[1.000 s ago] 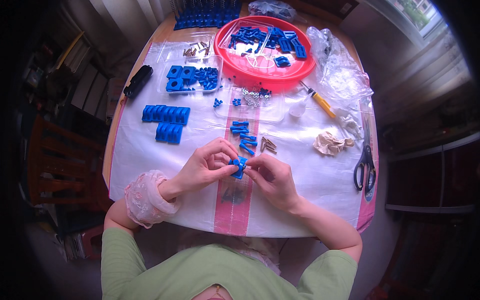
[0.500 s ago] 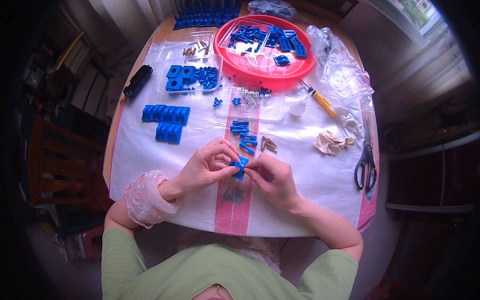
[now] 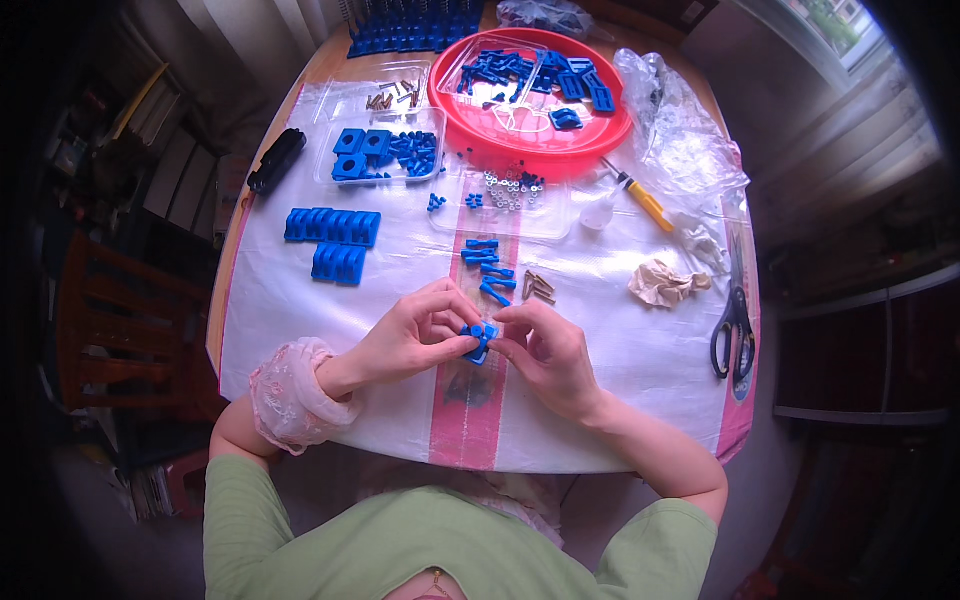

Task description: Assembling blue plastic components and securing them using a manual screwdriver.

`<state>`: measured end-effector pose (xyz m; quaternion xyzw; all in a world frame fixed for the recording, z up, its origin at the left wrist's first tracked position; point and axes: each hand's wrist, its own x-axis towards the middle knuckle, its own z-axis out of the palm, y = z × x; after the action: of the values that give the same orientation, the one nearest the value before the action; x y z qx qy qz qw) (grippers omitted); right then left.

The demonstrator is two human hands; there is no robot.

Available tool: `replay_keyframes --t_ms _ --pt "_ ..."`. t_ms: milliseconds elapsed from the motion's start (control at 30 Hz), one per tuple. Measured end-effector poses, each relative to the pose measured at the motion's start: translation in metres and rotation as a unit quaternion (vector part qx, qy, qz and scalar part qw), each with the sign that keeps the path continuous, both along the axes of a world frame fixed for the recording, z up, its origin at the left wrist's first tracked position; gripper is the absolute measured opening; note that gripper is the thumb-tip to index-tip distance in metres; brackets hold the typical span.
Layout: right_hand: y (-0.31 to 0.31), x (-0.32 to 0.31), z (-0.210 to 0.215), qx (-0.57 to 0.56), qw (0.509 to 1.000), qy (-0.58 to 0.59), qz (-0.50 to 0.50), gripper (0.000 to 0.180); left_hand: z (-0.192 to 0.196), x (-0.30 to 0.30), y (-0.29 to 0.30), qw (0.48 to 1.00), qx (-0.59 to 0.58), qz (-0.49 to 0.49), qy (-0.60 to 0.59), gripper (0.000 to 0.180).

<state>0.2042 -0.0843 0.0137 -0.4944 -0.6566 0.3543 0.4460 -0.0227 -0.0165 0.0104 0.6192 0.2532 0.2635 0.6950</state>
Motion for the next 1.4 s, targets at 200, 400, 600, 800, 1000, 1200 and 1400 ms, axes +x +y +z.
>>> replay_keyframes --t_ms 200,400,600,800,1000,1200,1400 --pt "0.003 0.003 0.000 0.030 0.998 -0.030 0.046 0.033 0.003 0.002 -0.001 0.996 0.088 0.014 0.009 0.015" --pt "0.004 0.005 -0.001 0.016 0.997 -0.069 0.044 0.030 0.003 0.000 0.001 0.984 0.174 0.008 0.037 0.018" --pt "0.004 0.001 0.003 0.017 0.998 -0.041 0.032 0.032 -0.005 0.001 0.003 0.999 0.028 0.008 -0.030 0.016" --pt "0.003 0.003 0.000 0.030 0.998 -0.036 0.033 0.036 -0.008 0.000 0.004 0.997 -0.016 -0.022 -0.068 0.017" --pt "0.001 -0.003 0.005 0.132 0.985 -0.112 0.016 0.041 -0.004 0.000 0.001 0.998 -0.017 -0.026 -0.052 0.021" --pt "0.003 0.001 0.002 0.163 0.974 -0.133 0.084 0.042 -0.004 0.000 0.001 0.999 0.041 -0.029 -0.008 0.024" --pt "0.003 0.004 0.000 0.167 0.968 -0.162 0.089 0.040 0.001 0.001 0.001 0.992 0.119 -0.024 0.037 0.024"
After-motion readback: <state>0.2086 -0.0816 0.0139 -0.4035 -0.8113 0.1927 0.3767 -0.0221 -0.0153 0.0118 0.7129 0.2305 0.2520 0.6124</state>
